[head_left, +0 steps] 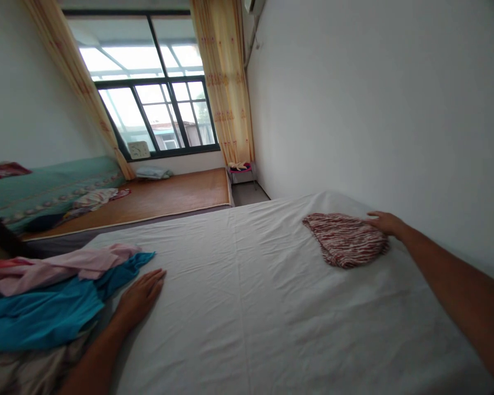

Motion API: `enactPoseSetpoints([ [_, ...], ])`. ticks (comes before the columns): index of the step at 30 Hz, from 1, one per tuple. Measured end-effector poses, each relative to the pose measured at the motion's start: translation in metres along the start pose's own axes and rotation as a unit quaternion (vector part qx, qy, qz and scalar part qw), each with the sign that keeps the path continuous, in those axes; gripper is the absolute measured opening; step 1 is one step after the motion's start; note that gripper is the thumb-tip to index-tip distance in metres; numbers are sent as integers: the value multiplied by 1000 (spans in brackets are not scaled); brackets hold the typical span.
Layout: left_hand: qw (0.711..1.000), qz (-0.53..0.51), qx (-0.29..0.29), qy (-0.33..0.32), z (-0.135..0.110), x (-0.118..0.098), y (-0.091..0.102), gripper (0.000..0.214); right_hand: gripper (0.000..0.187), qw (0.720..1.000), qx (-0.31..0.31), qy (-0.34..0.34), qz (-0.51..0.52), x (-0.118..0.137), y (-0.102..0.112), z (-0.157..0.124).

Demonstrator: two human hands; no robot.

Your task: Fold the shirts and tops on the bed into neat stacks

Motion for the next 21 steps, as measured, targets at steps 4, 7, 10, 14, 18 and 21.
enactPoseSetpoints([
  [4, 1000, 2, -3, 1, -1, -2, 3, 50, 44, 997, 0, -59, -54, -5, 0, -2],
  [7, 1000, -6, -4, 1, -3, -5, 6, 50, 49, 991, 78, -106, -24, -9, -5, -21],
  [10, 1000, -10, 0, -1, -4, -6, 6, 51, 31, 975, 178, -84, 107, -9, -11, -45],
  [14, 1000, -8, 7, 2, -3, -3, 3, 51, 33, 965, 197, -9, 174, -23, -5, -56],
  [18, 1000, -8, 12, 0, -3, -3, 0, 52, 29, 991, 93, 58, -81, -39, 14, -34],
  [21, 1000, -8, 13, 6, -3, -3, 0, 52, 22, 956, -60, 110, -265, -29, 22, -13],
])
Point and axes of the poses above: each hand's wrist, its own z-axis towards the middle knuckle, its own y-axis out of the back of the hand, x = y × z, the point moved 4 cm from there along z, towards the middle knuckle, and after that the axes turned 13 degrees about z, right-handed, at the moved point
